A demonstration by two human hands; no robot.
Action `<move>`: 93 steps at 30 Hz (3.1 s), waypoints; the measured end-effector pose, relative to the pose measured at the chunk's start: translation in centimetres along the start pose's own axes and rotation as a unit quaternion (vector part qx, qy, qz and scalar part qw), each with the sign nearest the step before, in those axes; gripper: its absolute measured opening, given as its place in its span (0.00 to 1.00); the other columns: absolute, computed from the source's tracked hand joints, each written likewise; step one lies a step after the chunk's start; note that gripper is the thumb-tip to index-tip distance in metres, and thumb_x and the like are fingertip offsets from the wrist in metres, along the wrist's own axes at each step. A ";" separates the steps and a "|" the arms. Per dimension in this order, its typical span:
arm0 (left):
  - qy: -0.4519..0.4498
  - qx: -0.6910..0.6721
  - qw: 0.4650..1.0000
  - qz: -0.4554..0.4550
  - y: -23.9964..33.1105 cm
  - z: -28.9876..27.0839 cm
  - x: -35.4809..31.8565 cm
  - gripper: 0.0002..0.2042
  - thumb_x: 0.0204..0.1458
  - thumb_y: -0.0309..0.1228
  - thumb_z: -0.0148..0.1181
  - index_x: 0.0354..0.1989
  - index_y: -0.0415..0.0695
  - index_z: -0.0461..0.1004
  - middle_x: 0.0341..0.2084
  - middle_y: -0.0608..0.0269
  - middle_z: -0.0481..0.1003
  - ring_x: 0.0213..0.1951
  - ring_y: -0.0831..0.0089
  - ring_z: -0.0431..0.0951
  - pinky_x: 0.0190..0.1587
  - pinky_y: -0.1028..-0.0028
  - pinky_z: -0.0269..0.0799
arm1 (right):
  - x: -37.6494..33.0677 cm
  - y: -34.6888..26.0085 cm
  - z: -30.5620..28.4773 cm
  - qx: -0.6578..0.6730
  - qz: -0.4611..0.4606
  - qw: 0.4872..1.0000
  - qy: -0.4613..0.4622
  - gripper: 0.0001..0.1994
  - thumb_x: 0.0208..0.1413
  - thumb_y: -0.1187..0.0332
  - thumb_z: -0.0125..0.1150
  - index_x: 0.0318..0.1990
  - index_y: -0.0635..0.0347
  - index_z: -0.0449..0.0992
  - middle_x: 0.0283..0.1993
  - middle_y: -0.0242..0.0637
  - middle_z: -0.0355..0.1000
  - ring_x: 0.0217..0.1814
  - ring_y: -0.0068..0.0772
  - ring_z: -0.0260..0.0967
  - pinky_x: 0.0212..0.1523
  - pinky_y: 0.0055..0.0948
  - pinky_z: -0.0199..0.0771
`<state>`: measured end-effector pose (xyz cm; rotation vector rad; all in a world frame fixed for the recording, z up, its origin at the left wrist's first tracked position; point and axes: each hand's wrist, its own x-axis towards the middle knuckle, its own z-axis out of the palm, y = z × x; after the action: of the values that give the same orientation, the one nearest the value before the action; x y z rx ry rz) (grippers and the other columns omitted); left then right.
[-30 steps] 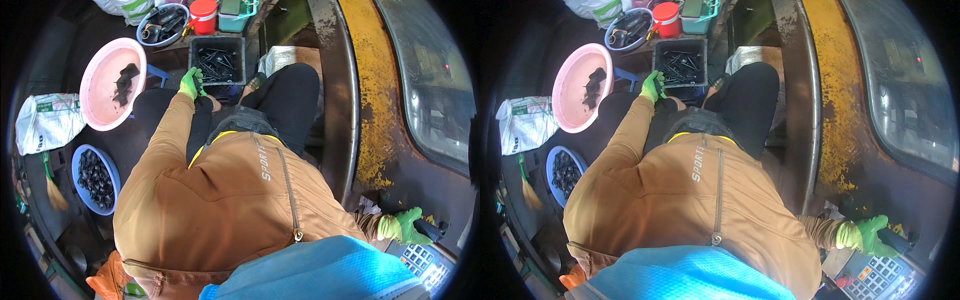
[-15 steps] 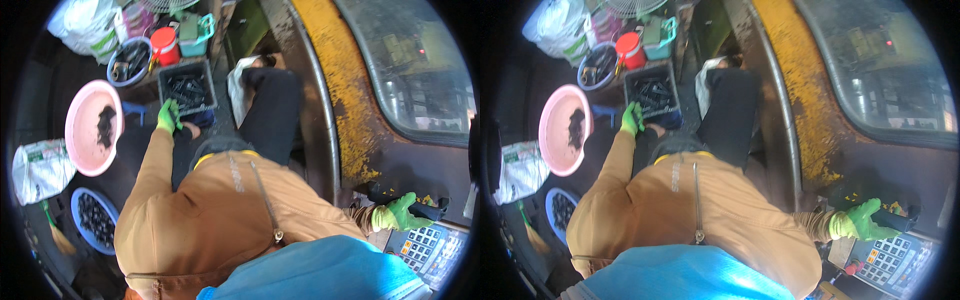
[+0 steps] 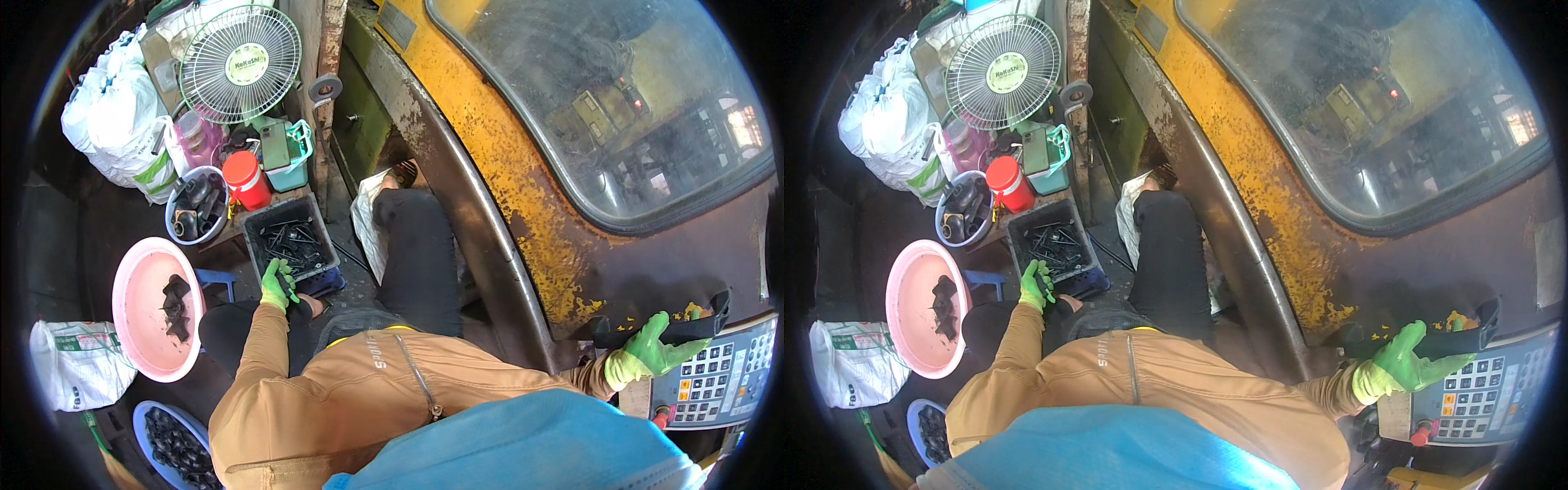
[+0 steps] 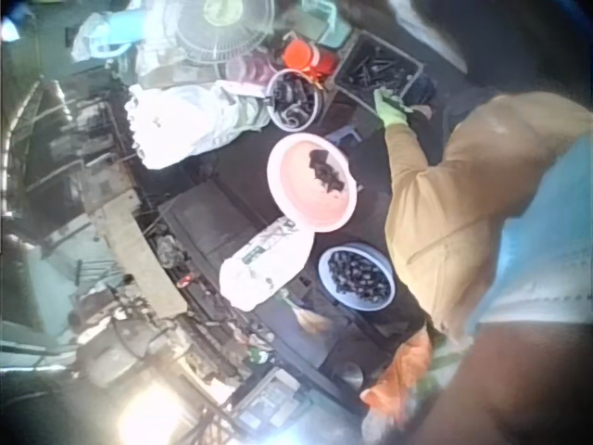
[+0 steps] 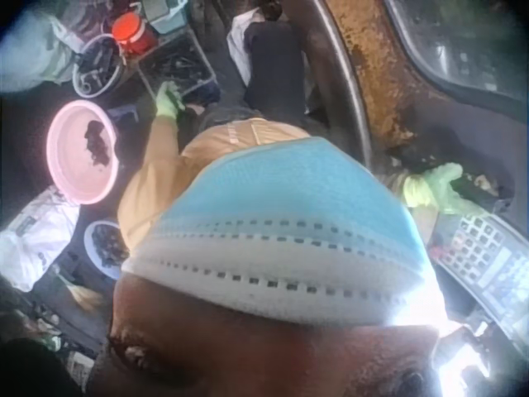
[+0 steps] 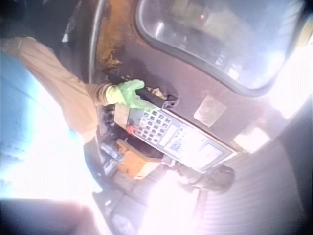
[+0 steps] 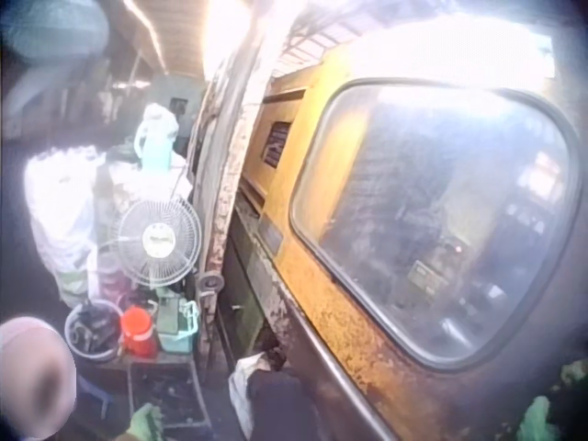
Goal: The person cleans small black metal parts using a wire brush and a metal rod, then places them into a container. The person also wipes a yellow machine surface with a cloth.
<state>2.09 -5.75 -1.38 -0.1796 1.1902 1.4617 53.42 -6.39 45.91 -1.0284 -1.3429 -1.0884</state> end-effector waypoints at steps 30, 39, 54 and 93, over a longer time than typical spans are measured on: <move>-0.082 0.229 0.893 0.379 3.6 9.5 -9.1 0.12 0.57 0.36 0.56 0.43 0.42 0.77 0.27 0.67 0.75 0.30 0.74 0.73 0.37 0.75 0.70 | -3.8 -10.1 9.1 0.218 0.006 0.958 -0.188 0.32 0.51 0.71 0.63 0.64 0.68 0.58 0.62 0.49 0.62 0.63 0.41 0.62 0.64 0.38 0.61; -0.154 0.072 0.968 0.185 4.4 12.4 -12.8 0.15 0.56 0.42 0.60 0.40 0.42 0.78 0.26 0.71 0.75 0.28 0.82 0.73 0.33 0.80 0.69 | -24.3 -31.3 18.3 0.532 -0.133 0.565 -0.616 0.29 0.54 0.73 0.54 0.65 0.61 0.55 0.58 0.54 0.66 0.53 0.58 0.70 0.50 0.42 0.73; 0.225 -0.206 0.944 0.126 20.1 -9.7 12.7 0.22 0.58 0.29 0.50 0.60 0.35 0.59 0.56 0.44 0.59 0.54 0.38 0.68 0.48 0.39 0.74 | -25.7 -31.1 22.0 0.479 0.222 0.199 -0.826 0.19 0.62 0.69 0.56 0.60 0.63 0.69 0.41 0.24 0.69 0.37 0.13 0.62 0.39 0.16 0.65; 0.217 -0.110 0.939 0.243 10.9 -5.9 -9.6 0.09 0.47 0.19 0.54 0.37 0.30 0.71 0.35 0.47 0.70 0.35 0.48 0.77 0.38 0.42 0.79 | -23.7 -27.2 23.8 0.605 0.415 0.226 -0.641 0.19 0.60 0.62 0.57 0.56 0.60 0.73 0.28 0.25 0.68 0.25 0.14 0.60 0.24 0.15 0.58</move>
<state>-6.77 -14.13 8.45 -0.3991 1.4912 2.0666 23.14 11.26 20.59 -0.8352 -1.5789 2.0473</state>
